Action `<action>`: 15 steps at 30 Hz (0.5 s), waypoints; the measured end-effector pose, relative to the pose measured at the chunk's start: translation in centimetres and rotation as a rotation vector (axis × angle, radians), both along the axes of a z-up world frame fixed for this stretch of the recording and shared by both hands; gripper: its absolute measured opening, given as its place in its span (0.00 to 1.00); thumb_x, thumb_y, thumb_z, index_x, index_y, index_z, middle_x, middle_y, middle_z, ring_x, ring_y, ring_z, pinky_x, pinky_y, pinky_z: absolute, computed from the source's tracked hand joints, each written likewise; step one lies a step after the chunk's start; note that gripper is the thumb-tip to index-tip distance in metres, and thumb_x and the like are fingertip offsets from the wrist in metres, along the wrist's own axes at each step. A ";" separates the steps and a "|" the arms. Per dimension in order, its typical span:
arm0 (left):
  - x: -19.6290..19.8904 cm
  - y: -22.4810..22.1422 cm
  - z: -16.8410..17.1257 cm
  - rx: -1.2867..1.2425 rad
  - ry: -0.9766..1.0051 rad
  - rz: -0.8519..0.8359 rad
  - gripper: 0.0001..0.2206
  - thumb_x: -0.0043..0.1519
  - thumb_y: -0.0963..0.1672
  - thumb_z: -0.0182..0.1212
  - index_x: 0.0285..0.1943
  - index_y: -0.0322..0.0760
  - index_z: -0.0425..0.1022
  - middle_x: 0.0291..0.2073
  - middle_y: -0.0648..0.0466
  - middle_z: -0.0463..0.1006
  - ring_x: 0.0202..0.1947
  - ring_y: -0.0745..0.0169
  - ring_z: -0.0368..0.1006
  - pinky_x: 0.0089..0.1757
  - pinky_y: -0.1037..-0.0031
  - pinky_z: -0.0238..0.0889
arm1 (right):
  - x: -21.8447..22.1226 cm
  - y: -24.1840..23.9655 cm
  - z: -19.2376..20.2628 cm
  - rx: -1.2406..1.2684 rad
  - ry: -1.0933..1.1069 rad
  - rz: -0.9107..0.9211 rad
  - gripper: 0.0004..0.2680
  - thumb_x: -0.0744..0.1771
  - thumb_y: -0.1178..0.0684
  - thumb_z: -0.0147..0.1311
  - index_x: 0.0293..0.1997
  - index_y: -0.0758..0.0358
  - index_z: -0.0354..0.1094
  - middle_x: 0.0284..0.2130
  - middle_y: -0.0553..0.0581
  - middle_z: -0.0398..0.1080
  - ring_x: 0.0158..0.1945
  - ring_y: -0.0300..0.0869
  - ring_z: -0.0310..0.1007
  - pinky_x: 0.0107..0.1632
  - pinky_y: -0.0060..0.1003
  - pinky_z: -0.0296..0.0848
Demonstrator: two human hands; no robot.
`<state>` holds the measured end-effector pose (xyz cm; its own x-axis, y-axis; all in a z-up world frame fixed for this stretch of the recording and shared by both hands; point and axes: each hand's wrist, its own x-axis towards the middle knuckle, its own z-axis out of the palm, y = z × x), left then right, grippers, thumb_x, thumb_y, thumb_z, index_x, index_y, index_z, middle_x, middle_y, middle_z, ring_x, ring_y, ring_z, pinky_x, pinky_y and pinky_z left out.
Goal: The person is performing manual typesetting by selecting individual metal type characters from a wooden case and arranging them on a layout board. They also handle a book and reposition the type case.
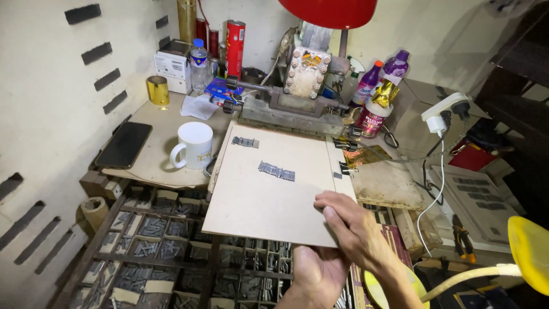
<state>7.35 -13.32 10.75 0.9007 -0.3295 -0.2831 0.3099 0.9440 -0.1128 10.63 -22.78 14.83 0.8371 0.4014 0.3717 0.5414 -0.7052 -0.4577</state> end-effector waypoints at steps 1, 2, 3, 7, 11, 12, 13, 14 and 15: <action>0.0 0.0 -0.2 -0.021 0.007 -0.019 0.26 0.65 0.53 0.43 0.70 0.45 0.73 0.60 0.47 0.78 0.55 0.46 0.72 0.48 0.59 0.68 | -0.8 0.0 -0.6 0.062 -0.011 -0.022 0.17 0.70 0.45 0.37 0.53 0.60 0.74 0.56 0.60 0.76 0.61 0.49 0.73 0.63 0.47 0.69; 0.0 -0.1 -0.3 -0.042 0.013 -0.037 0.27 0.65 0.53 0.44 0.70 0.43 0.73 0.58 0.48 0.78 0.54 0.48 0.71 0.47 0.61 0.68 | -1.7 0.0 -1.2 0.124 -0.022 -0.045 0.17 0.70 0.45 0.38 0.53 0.63 0.74 0.54 0.61 0.76 0.61 0.50 0.73 0.64 0.48 0.69; 0.0 -0.2 -0.5 -0.044 0.014 -0.040 0.27 0.65 0.53 0.44 0.70 0.43 0.73 0.58 0.48 0.78 0.54 0.48 0.71 0.47 0.61 0.68 | -2.7 0.2 -1.4 0.122 -0.021 -0.047 0.17 0.70 0.45 0.38 0.53 0.63 0.74 0.54 0.61 0.76 0.61 0.50 0.73 0.64 0.48 0.69; 0.3 -0.6 -1.0 -0.125 0.028 -0.122 0.32 0.63 0.56 0.47 0.72 0.33 0.69 0.48 0.49 0.75 0.45 0.55 0.68 0.40 0.68 0.67 | -5.9 0.9 -3.1 0.290 -0.017 -0.158 0.18 0.69 0.42 0.40 0.48 0.62 0.78 0.52 0.59 0.76 0.58 0.44 0.73 0.59 0.43 0.74; 0.9 -0.7 -1.8 -0.204 0.046 -0.193 0.40 0.62 0.59 0.51 0.73 0.24 0.64 0.39 0.50 0.71 0.36 0.62 0.65 0.33 0.74 0.67 | -7.6 1.4 -5.2 0.486 -0.207 -0.196 0.15 0.69 0.45 0.43 0.48 0.61 0.78 0.49 0.60 0.79 0.56 0.46 0.76 0.58 0.43 0.78; 1.0 -0.7 -2.1 -0.205 0.048 -0.191 0.40 0.62 0.59 0.51 0.73 0.24 0.64 0.39 0.50 0.71 0.36 0.62 0.65 0.33 0.74 0.67 | -8.1 2.0 -4.9 0.486 -0.205 -0.195 0.15 0.69 0.45 0.43 0.48 0.61 0.78 0.49 0.60 0.79 0.56 0.46 0.76 0.58 0.43 0.78; 1.1 -0.8 -2.4 -0.232 0.058 -0.215 0.42 0.62 0.60 0.52 0.74 0.20 0.63 0.36 0.50 0.70 0.33 0.64 0.64 0.31 0.77 0.67 | -8.5 2.6 -4.6 0.569 -0.259 -0.223 0.14 0.69 0.46 0.44 0.45 0.63 0.78 0.46 0.59 0.79 0.54 0.46 0.78 0.58 0.41 0.77; 1.2 -0.8 -2.7 -0.259 0.068 -0.239 0.45 0.61 0.61 0.53 0.74 0.17 0.62 0.32 0.50 0.69 0.30 0.67 0.63 0.29 0.79 0.67 | -8.9 3.1 -4.4 0.652 -0.314 -0.252 0.13 0.69 0.48 0.46 0.42 0.64 0.79 0.44 0.59 0.80 0.53 0.46 0.79 0.58 0.39 0.77; 1.3 -0.9 -3.0 -0.260 0.072 -0.239 0.45 0.61 0.61 0.53 0.74 0.17 0.62 0.32 0.50 0.69 0.30 0.67 0.63 0.29 0.79 0.67 | -9.2 3.2 -4.5 0.650 -0.310 -0.254 0.13 0.69 0.48 0.46 0.42 0.64 0.79 0.44 0.59 0.80 0.53 0.46 0.79 0.58 0.39 0.77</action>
<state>8.62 -14.18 7.71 0.7699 -0.5982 -0.2224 0.5013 0.7825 -0.3693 1.38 -19.58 10.31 0.6935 -0.1696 0.7003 0.5699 -0.4657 -0.6771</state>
